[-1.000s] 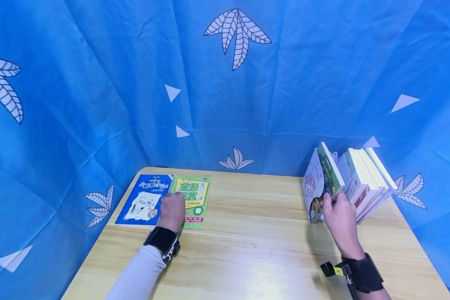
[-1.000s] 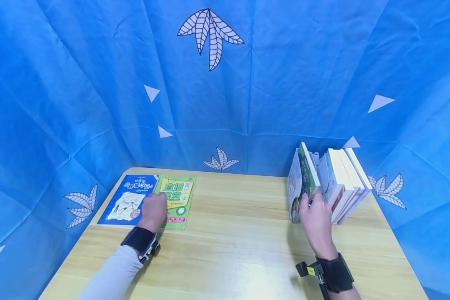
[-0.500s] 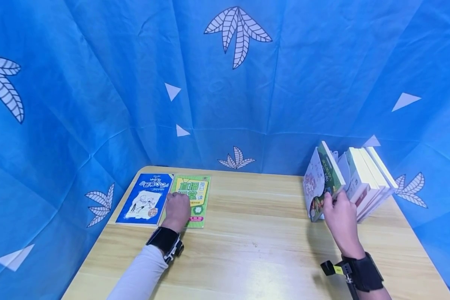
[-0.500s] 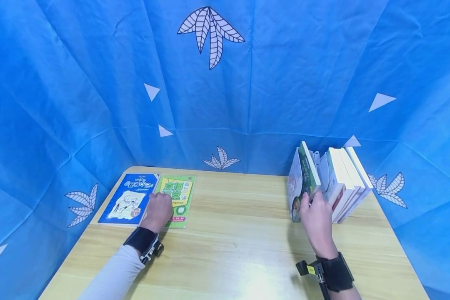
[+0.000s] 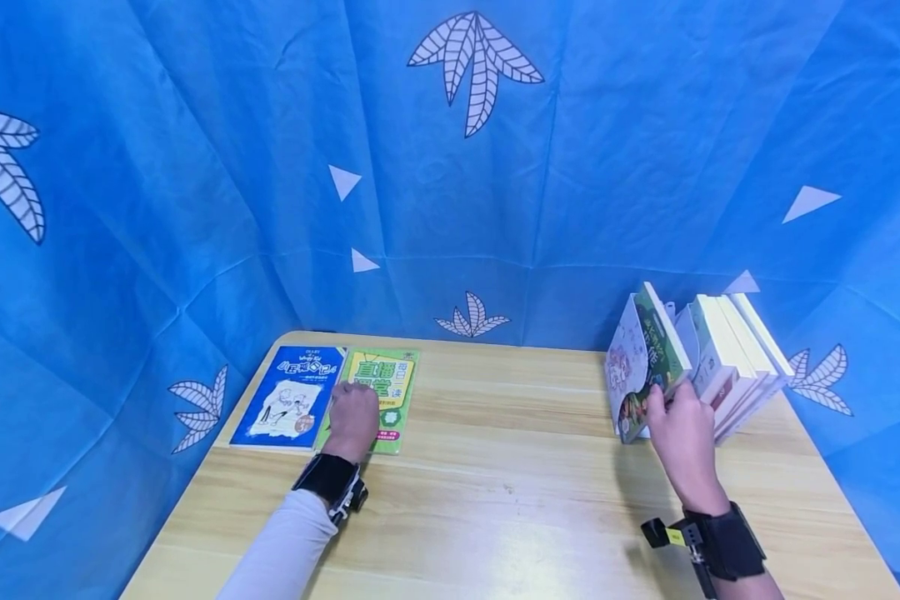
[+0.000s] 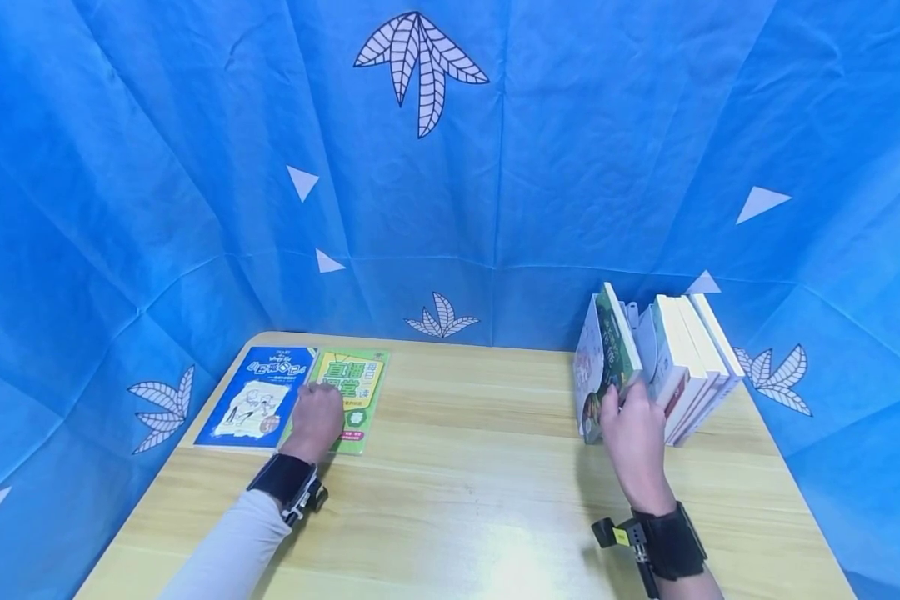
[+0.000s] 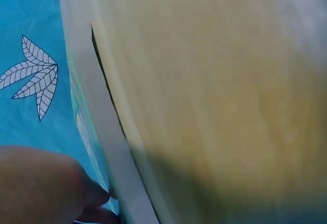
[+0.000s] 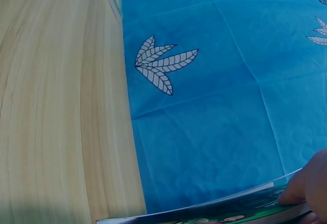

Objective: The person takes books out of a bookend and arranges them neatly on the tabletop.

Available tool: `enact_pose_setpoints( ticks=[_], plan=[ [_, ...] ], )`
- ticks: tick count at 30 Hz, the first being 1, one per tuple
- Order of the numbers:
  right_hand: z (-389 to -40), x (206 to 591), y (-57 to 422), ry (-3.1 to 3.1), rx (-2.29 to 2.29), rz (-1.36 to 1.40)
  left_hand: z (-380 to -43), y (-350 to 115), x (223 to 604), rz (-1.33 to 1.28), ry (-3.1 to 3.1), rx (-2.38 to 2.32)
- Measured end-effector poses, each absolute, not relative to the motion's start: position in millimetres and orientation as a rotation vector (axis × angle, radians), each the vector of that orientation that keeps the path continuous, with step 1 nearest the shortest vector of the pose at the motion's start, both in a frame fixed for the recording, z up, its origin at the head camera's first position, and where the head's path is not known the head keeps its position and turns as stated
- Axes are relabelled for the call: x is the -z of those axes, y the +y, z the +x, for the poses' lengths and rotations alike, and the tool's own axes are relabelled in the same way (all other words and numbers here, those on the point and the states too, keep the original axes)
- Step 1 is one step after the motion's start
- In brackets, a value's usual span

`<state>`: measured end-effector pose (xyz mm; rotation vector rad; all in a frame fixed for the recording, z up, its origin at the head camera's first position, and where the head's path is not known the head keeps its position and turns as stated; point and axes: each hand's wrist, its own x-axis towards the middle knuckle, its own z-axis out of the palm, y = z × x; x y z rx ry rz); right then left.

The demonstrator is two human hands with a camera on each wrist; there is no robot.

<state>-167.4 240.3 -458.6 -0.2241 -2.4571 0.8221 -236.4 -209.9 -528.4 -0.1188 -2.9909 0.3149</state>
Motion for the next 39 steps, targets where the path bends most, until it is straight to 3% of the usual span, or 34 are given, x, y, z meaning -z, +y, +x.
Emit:
enact_pose_setpoints(
  ticks=[9, 18, 39],
  plan=[
    [-166, 458, 244, -2.43, -0.812, -0.183, -235, -218, 529, -0.116, -3.075, -0.103],
    [-158, 453, 254, -2.455, -0.884, -0.256, -225, -227, 520, -0.035, -3.193, 0.486],
    [-124, 438, 259, -2.486, -0.916, -0.256, -188, -206, 509, -0.173, -3.1, 0.919]
  ],
)
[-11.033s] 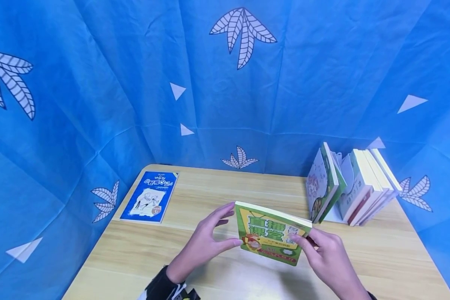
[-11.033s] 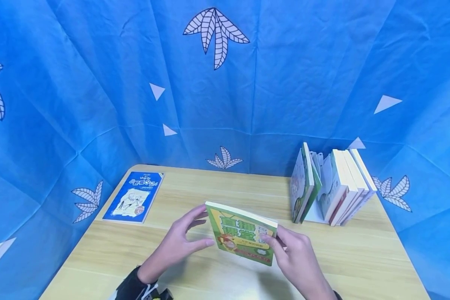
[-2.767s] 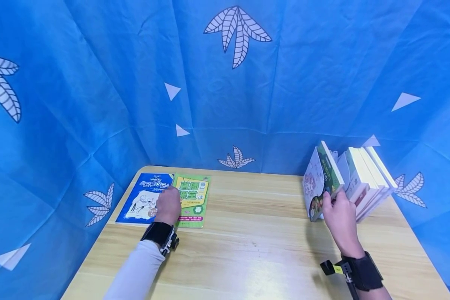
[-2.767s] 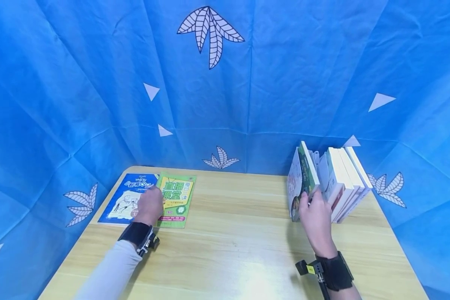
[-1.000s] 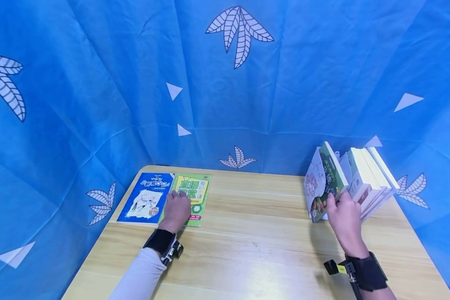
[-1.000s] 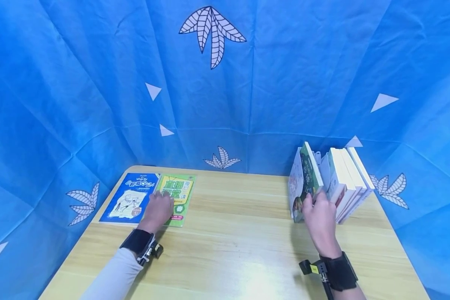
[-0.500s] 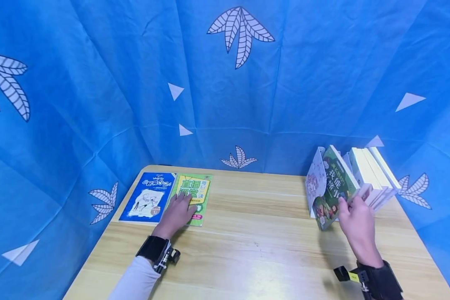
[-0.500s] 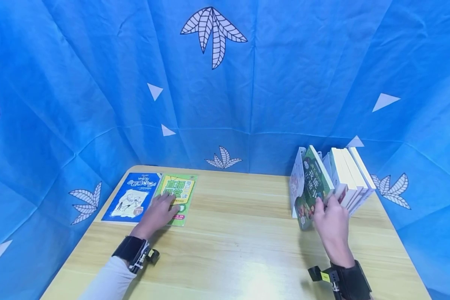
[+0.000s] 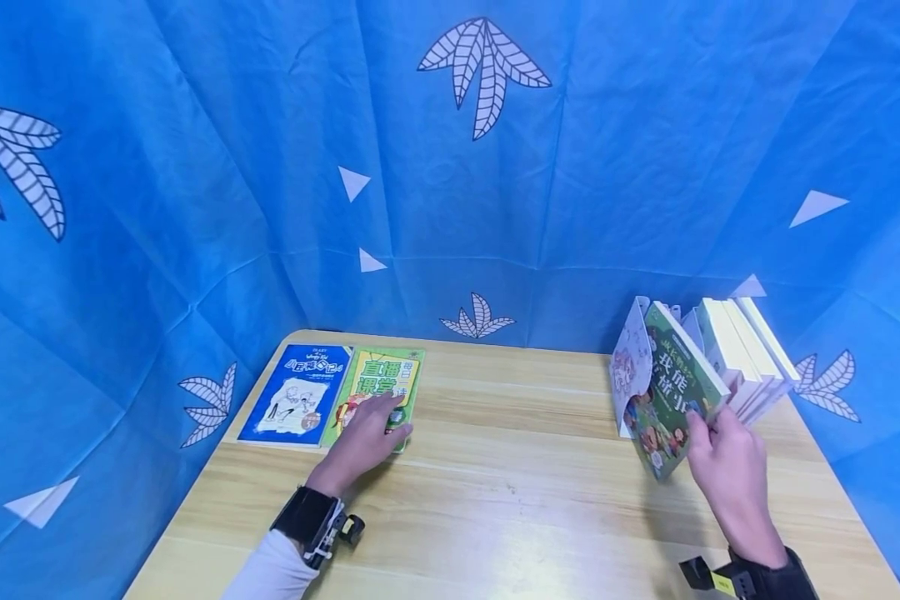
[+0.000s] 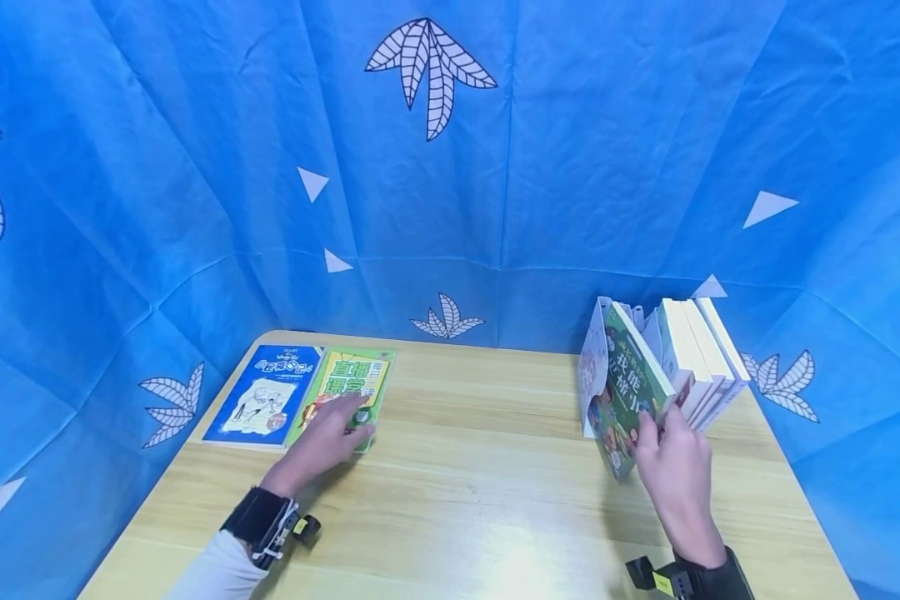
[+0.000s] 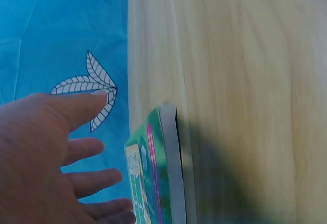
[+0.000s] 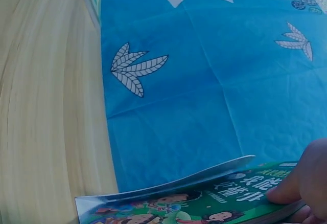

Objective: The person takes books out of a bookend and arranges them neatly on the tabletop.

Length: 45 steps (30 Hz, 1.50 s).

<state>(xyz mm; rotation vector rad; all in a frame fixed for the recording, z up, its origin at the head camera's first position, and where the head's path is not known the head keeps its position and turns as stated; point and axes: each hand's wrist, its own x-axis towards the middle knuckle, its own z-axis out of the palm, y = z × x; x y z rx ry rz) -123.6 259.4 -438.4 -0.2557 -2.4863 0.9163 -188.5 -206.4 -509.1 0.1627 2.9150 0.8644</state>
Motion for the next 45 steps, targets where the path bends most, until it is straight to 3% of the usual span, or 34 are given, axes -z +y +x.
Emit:
enact_pose_setpoints(
  ticks=[30, 45],
  plan=[
    [-84, 385, 268, -2.266, -0.699, -0.179, -172, -194, 492, 0.229, 2.912, -0.952],
    [-72, 364, 270, -2.263, -0.703, -0.32, -165, -191, 485, 0.281, 2.917, -0.966]
  ],
)
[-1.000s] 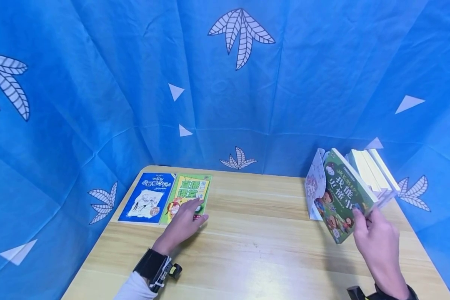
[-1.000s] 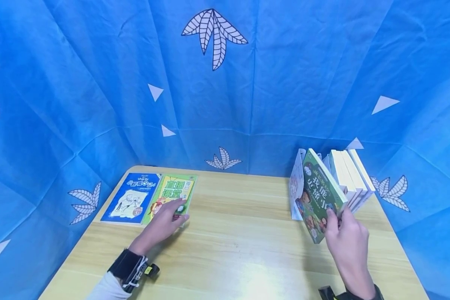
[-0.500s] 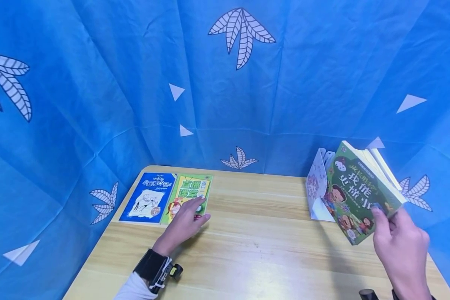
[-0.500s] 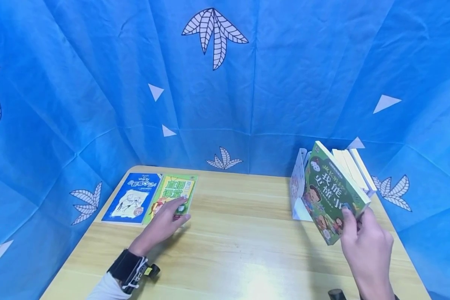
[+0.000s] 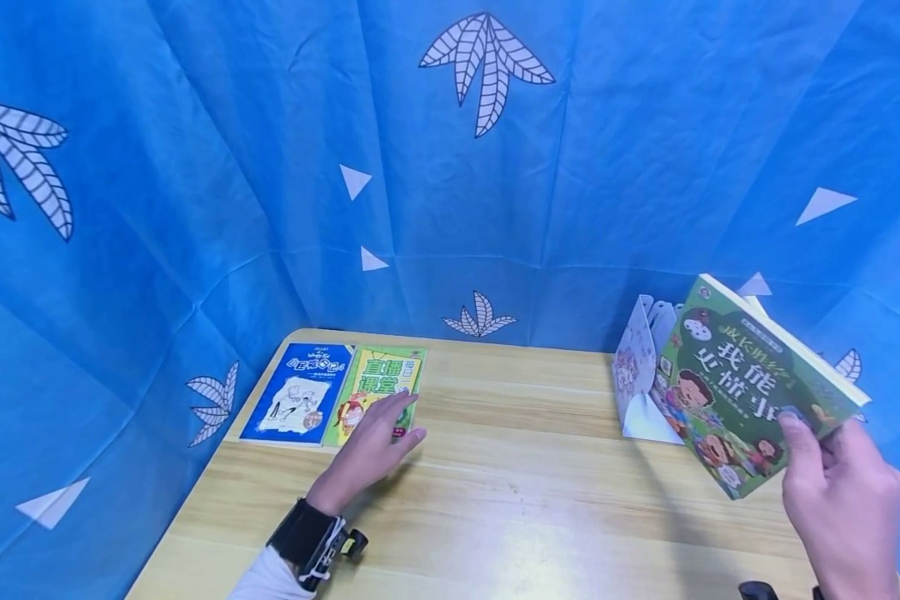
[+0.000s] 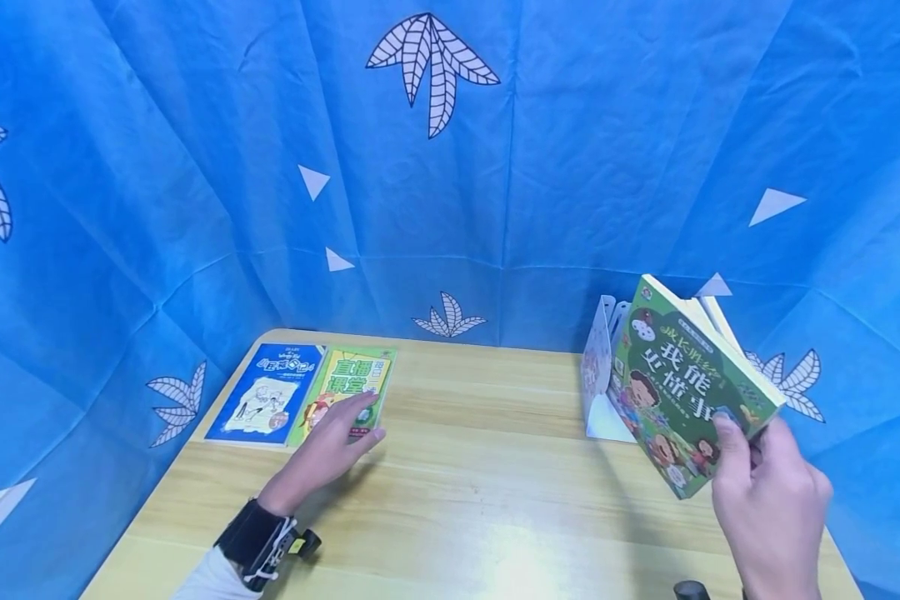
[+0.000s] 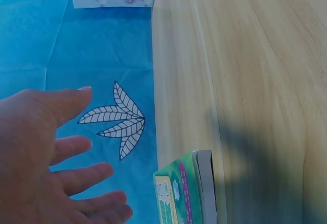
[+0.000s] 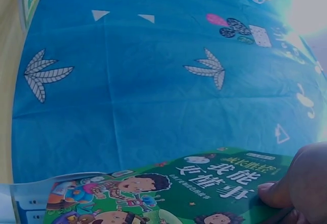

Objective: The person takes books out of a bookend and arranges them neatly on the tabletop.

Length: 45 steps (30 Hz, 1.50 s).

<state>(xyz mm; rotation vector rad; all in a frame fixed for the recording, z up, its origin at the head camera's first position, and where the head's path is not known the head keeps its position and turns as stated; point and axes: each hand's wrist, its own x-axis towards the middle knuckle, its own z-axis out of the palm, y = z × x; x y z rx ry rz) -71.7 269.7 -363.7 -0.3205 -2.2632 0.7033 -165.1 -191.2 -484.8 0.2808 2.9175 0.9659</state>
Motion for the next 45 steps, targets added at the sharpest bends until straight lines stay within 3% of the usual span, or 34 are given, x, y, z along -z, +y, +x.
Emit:
enact_pose_setpoints(
  ticks=[27, 45],
  plan=[
    [-53, 353, 262, -2.304, -0.823, -0.446, -156, -179, 473, 0.31, 2.95, -0.994],
    [-61, 379, 236, -2.393, -0.938, -0.203, -148, -163, 462, 0.398, 2.925, -1.055]
  ],
)
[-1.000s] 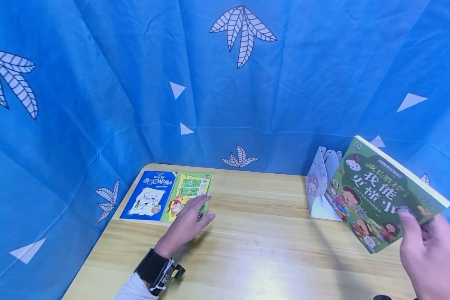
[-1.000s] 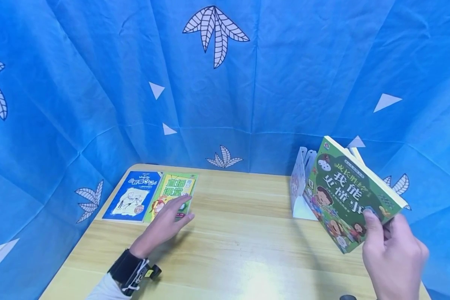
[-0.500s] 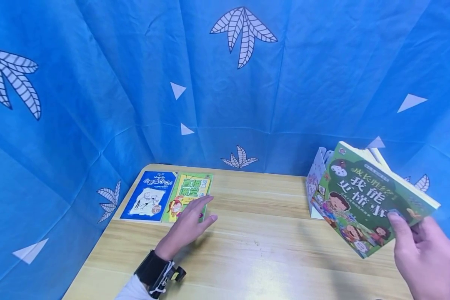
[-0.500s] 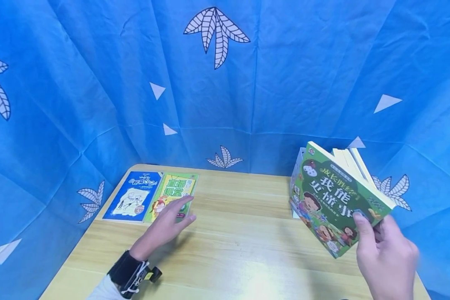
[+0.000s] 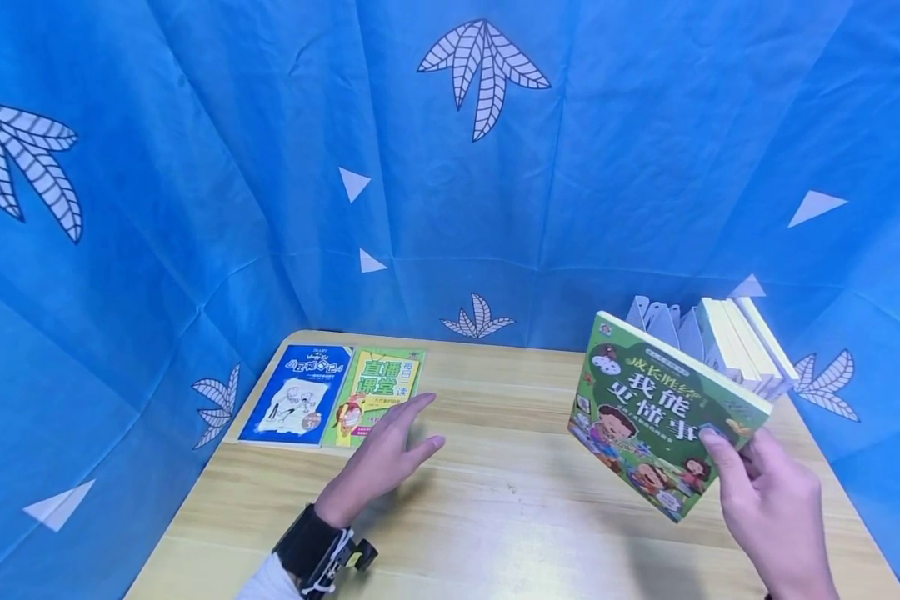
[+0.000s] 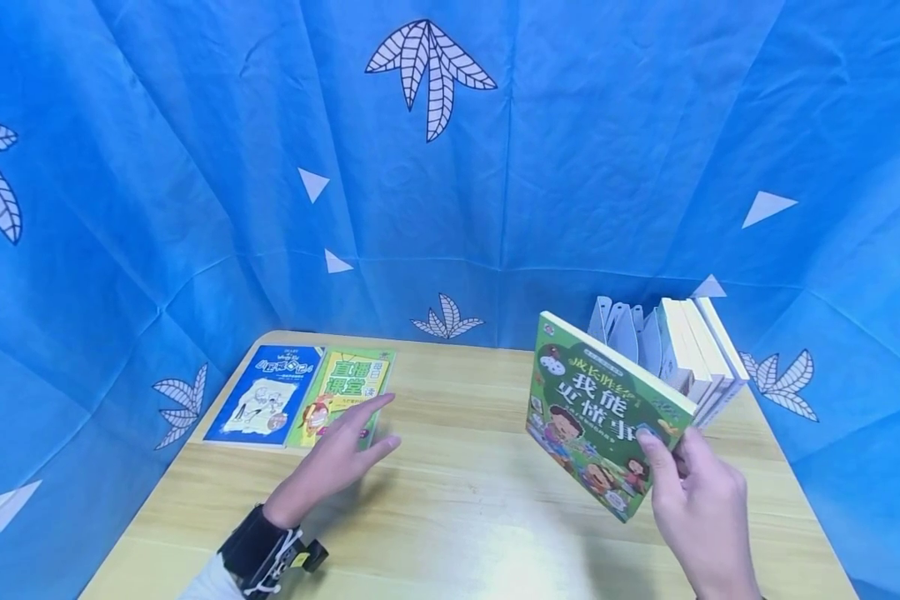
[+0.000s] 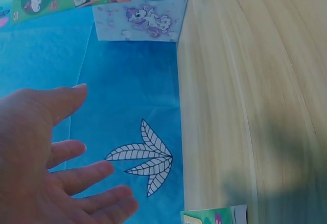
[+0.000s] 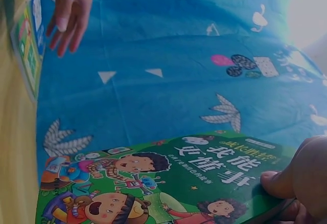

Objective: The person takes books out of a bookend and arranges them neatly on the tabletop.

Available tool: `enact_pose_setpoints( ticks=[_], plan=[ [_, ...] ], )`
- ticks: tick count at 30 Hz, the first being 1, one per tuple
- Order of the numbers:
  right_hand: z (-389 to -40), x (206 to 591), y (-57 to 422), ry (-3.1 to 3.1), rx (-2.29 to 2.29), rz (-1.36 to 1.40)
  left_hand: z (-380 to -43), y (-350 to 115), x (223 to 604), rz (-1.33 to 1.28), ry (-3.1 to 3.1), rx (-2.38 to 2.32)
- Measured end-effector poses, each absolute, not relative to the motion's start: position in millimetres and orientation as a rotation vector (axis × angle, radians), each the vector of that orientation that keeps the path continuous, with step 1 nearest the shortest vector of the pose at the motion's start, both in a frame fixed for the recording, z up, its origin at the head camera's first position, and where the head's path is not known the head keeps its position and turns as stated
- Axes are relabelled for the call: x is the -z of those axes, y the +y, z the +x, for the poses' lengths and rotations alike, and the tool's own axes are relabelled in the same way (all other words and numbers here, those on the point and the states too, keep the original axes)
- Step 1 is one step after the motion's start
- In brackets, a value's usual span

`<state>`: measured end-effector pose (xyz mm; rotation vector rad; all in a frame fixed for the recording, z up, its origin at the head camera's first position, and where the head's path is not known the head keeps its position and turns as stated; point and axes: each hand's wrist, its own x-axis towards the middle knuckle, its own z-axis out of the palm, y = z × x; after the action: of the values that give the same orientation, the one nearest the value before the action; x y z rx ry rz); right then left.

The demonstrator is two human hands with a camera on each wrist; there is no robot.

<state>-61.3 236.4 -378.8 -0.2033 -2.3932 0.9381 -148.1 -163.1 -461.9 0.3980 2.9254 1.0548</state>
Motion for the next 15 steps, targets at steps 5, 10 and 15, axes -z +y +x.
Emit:
enact_pose_setpoints(
  ticks=[5, 10, 15],
  plan=[
    [-62, 386, 228, -2.408, -0.959, -0.108, -146, -161, 460, 0.426, 2.942, -1.05],
    [-63, 390, 219, -2.403, -1.013, -0.02, -143, -161, 457, 0.4, 2.913, -1.05],
    [-65, 393, 210, -2.385, -1.027, 0.06, -142, -160, 456, 0.37, 2.873, -1.093]
  ],
)
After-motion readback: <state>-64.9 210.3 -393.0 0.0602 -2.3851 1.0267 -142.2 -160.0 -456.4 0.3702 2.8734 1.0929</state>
